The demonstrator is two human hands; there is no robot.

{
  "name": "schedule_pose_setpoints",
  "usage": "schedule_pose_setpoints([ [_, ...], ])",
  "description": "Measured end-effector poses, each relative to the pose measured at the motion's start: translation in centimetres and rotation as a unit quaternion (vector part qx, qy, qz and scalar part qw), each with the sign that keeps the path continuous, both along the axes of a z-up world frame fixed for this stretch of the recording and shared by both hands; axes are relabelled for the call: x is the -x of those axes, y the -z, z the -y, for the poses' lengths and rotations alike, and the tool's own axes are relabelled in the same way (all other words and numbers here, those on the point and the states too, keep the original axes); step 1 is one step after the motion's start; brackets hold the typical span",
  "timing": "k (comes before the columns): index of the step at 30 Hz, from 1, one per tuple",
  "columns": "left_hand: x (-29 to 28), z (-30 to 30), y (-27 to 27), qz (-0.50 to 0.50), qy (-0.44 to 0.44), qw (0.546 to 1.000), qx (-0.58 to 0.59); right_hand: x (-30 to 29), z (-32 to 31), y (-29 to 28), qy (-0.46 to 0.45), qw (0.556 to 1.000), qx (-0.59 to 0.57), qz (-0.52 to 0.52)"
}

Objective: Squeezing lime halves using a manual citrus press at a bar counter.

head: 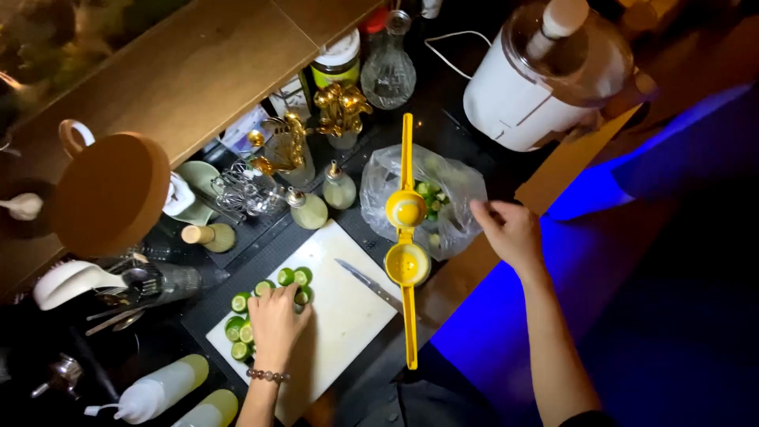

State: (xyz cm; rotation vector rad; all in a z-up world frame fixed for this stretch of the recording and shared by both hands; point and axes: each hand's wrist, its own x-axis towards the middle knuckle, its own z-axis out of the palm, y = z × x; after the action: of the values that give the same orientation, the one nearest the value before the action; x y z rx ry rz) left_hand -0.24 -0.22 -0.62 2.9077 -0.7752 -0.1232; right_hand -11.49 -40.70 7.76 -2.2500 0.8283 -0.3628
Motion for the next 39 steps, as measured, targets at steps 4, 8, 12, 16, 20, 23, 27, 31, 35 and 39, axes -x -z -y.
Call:
schedule_pose_setpoints([
  [4,0.2,1.0,-1.1,-0.011,-0.010,1.000,0.019,4.2,-0.4,1.5,-0.018,0.999,-0.037,0.030],
  [8,-0.1,7.3,-6.4,-0.150,0.016,0.947,0.285,7.1,-1.0,2.8,0.018,0.993,-0.116,0.003],
  [12,-0.9,14.2,-8.9,-0.114,0.220,0.931,0.269,7.4,-2.0,1.9,0.018,0.995,-0.089,-0.053],
  [16,-1.6,17.0,-4.6,-0.100,0.301,0.929,0.193,7.1,-2.6,1.0,-0.006,0.996,-0.062,-0.068],
  [20,-1.0,17.5,-5.2,-0.062,0.345,0.933,0.080,6.7,-2.4,1.5,-0.033,0.997,-0.056,-0.038],
  [23,-0.4,17.0,-7.5,-0.102,0.328,0.939,0.002,5.1,-2.5,0.8,-0.054,0.994,-0.087,-0.026],
  [27,0.3,16.3,-6.8,-0.135,0.267,0.942,0.156,0.7,-1.4,2.1,-0.071,0.978,-0.195,-0.006],
  [31,1.0,16.2,-6.8,-0.120,0.229,0.949,0.183,-6.2,-1.9,1.7,-0.073,0.944,-0.316,0.055],
  [35,1.2,15.7,-6.8,-0.128,0.213,0.950,0.192,-12.6,-1.2,5.5,-0.131,0.939,-0.294,0.119],
  [39,3.8,14.1,-3.7,-0.166,0.087,0.916,0.355,-14.8,-1.9,5.6,-0.057,0.826,-0.551,0.102],
])
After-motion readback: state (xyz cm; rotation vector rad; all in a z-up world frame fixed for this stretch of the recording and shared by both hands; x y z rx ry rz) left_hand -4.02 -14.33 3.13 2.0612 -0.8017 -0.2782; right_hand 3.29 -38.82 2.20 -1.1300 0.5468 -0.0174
